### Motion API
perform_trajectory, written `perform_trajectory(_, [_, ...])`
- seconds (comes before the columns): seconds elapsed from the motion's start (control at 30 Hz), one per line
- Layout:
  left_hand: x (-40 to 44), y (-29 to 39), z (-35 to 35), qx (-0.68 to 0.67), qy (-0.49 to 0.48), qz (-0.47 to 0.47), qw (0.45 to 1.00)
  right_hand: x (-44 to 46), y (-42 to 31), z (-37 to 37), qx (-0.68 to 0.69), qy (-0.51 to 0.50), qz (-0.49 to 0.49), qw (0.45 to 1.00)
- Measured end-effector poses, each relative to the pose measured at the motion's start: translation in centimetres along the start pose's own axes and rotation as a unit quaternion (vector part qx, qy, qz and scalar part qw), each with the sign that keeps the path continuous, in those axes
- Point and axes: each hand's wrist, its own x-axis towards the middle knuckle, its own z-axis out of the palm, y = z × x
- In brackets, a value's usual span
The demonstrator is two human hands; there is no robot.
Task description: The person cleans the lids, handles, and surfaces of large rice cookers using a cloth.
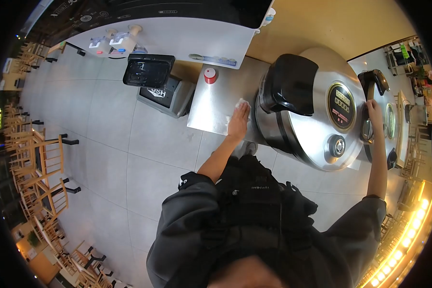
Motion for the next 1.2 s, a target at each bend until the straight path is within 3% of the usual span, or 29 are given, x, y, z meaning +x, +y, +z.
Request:
perform_trajectory(0.07, [-1.9, 0.2, 0.9, 0.050, 0.007, 0.081, 0.995, 0.2, 0.2, 0.0, -0.006, -0.005, -0.003, 1.000])
perform_trajectory(0.1, [-3.0, 0.8, 0.9, 0.053, 0.009, 0.080, 0.995, 0.6, 0.9, 0.2, -0.007, -0.005, 0.000, 1.000])
perform_trajectory(0.23, [-9.2, 3.6, 3.3, -0.089, 0.021, 0.189, 0.978, 0.7, 0.8, 0.4, -0.033, -0.004, 0.003, 0.999])
perform_trajectory(0.3, [-13.0, 5.0, 3.4, -0.200, -0.054, 0.207, 0.956, 0.2, -0.1, 0.3, -0.040, 0.003, 0.002, 0.999])
perform_trajectory(0.37, [-16.6, 4.0, 4.6, -0.275, -0.239, 0.230, 0.902, 0.2, -0.9, 0.1, -0.047, 0.010, -0.003, 0.999])
perform_trajectory(0.43, [-21.4, 1.0, 9.2, -0.327, -0.219, 0.138, 0.909, 0.1, -1.3, 0.3, -0.056, 0.012, -0.018, 0.998])
perform_trajectory(0.5, [-26.3, -2.8, 11.2, -0.345, -0.136, 0.018, 0.929, 0.4, -1.4, 0.5, -0.057, 0.009, -0.016, 0.998])
perform_trajectory(0.53, [-29.1, -5.1, 12.1, -0.314, -0.106, -0.179, 0.926, 0.6, -1.2, 0.5, -0.062, 0.005, -0.012, 0.998])
perform_trajectory(0.57, [-31.3, -6.8, 10.0, -0.149, -0.153, -0.248, 0.945, 1.2, -0.1, 1.0, -0.048, -0.002, -0.032, 0.998])
perform_trajectory(0.6, [-35.2, -10.7, 13.4, -0.226, -0.105, -0.420, 0.873, 2.0, 1.2, 1.3, -0.035, -0.006, -0.049, 0.998])
perform_trajectory(0.63, [-38.2, -12.0, 12.4, -0.303, 0.051, -0.507, 0.806, 2.2, 1.4, 1.5, -0.032, -0.010, -0.050, 0.998])
perform_trajectory(0.67, [-39.0, -11.0, 9.4, -0.433, 0.198, -0.600, 0.643, 2.1, 1.3, 1.8, -0.025, 0.002, -0.058, 0.998])
perform_trajectory(0.73, [-41.5, -13.1, 6.5, -0.487, 0.137, -0.655, 0.561, 2.0, 0.4, 2.1, 0.001, 0.006, -0.045, 0.999])
perform_trajectory(0.77, [-41.8, -13.4, 5.3, -0.486, 0.140, -0.648, 0.570, 1.9, -0.2, 2.1, 0.008, 0.005, -0.042, 0.999])
perform_trajectory(0.83, [-42.0, -12.9, 3.7, -0.336, 0.029, -0.576, 0.745, 0.8, -2.4, 2.1, 0.033, 0.062, -0.054, 0.996])
perform_trajectory(0.9, [-40.2, -10.9, 3.1, -0.319, 0.012, -0.551, 0.771, -1.8, -6.0, 1.1, 0.090, 0.163, -0.090, 0.978])
perform_trajectory(0.97, [-37.4, -8.5, 4.0, -0.300, -0.005, -0.527, 0.795, -3.7, -8.4, 0.6, 0.229, 0.264, -0.171, 0.921])
perform_trajectory(1.03, [-34.6, -5.6, 5.6, -0.164, -0.068, -0.406, 0.896, -9.0, -11.8, -0.2, 0.392, 0.218, -0.167, 0.878])
perform_trajectory(1.13, [-29.7, 4.5, 5.2, -0.156, -0.068, -0.393, 0.904, -21.3, -13.5, 0.5, 0.446, 0.237, -0.265, 0.821])
perform_trajectory(1.2, [-27.7, 10.9, 5.1, -0.290, 0.005, -0.290, 0.912, -28.9, -10.6, 6.4, 0.502, 0.144, -0.263, 0.811])
